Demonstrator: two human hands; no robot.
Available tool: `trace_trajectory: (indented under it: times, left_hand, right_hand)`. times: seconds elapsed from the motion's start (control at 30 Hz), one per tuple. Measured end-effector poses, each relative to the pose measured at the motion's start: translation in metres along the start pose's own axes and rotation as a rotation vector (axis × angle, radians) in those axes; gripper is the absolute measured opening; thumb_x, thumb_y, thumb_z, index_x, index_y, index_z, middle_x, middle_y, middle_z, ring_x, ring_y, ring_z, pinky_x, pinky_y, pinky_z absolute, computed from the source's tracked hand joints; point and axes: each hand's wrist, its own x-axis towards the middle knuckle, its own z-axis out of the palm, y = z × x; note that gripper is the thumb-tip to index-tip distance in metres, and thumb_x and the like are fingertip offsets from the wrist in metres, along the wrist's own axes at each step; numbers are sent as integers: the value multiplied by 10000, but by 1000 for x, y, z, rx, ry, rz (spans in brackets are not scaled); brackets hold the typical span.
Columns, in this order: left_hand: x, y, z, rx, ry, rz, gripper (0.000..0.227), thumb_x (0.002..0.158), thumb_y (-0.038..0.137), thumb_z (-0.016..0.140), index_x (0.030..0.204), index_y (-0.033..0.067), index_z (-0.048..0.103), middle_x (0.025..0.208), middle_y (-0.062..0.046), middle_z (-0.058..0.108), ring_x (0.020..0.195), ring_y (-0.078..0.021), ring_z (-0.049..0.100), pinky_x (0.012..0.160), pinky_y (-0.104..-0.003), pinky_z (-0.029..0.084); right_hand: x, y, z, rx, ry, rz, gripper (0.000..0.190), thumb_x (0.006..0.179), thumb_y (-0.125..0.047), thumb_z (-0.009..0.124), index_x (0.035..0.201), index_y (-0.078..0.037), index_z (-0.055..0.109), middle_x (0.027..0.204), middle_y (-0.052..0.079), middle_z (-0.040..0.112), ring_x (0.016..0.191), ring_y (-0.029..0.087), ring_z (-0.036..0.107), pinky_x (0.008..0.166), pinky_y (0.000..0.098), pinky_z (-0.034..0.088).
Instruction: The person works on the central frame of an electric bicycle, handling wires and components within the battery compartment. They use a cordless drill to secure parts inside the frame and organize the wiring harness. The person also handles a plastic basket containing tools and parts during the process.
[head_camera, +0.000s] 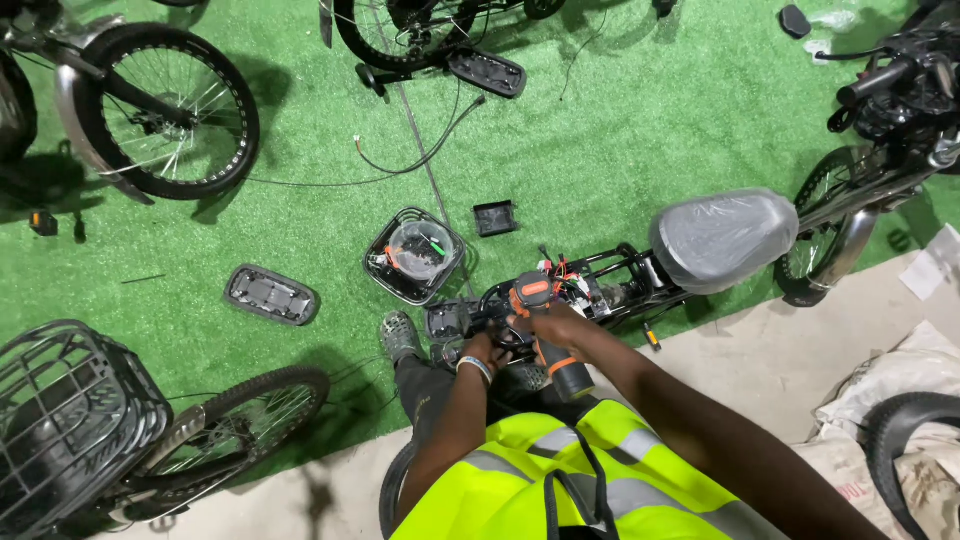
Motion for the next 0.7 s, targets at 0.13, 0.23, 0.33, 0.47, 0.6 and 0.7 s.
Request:
trace_trajectory:
  times: [0.13, 0.23, 0.33, 0.47, 0.6, 0.7]
  left_hand:
    - [-19, 19, -12, 46, -61, -25, 577, 913, 252, 593, 1348, 75, 257, 1167, -149, 489, 1066, -327, 587, 910, -471, 505]
    - [-5, 23, -24, 112, -83, 4, 837, 910, 265, 652, 1474, 51, 71, 1203, -233, 436, 1059, -395, 600, 890, -511, 510]
    - [3, 21, -32, 207, -72, 37, 768, 858, 308, 761, 1369, -16, 288, 1053, -239, 529, 847, -377, 676, 751, -517, 578]
    - [-28, 37, -25, 379, -122, 39, 407, 857, 273, 737, 1154, 24, 613, 888, -177, 651, 742, -334, 715, 702, -509, 596]
    - [-31, 35, -30, 487, -149, 71, 259, 868, 122, 679, 1115, 51, 648, 861, -134, 671, 720, -272, 725, 640, -364, 631]
    - [-37, 35, -33, 473, -205, 10, 227, 854, 119, 716, 1047, 5, 677, 871, -164, 697, 739, -252, 740, 567, -317, 650]
  right_hand:
    - [-5, -5, 6, -86, 5, 27, 383, 761, -208, 770, 1041, 37, 679, 917, 276, 663, 735, 378, 697, 579, 436, 600]
    - [-1, 0, 7, -125, 37, 57, 448, 746, -255, 786, 1074, 28, 673, 954, 279, 667, 795, 389, 699, 640, 446, 599]
    - [-4, -1, 10, -198, 60, 84, 569, 706, -350, 811, 1118, 11, 657, 1021, 273, 669, 904, 394, 692, 749, 469, 577]
    - [-11, -18, 14, -300, 51, 169, 715, 749, -414, 777, 1270, 28, 567, 1246, 298, 588, 1188, 442, 558, 972, 520, 475]
    - [-24, -33, 18, -307, 52, 204, 746, 745, -377, 750, 1321, 42, 528, 1312, 325, 535, 1266, 470, 481, 1060, 535, 414]
    - [-20, -31, 20, -388, 89, 267, 743, 723, -473, 749, 1248, 31, 598, 1196, 285, 634, 1190, 426, 571, 990, 491, 469]
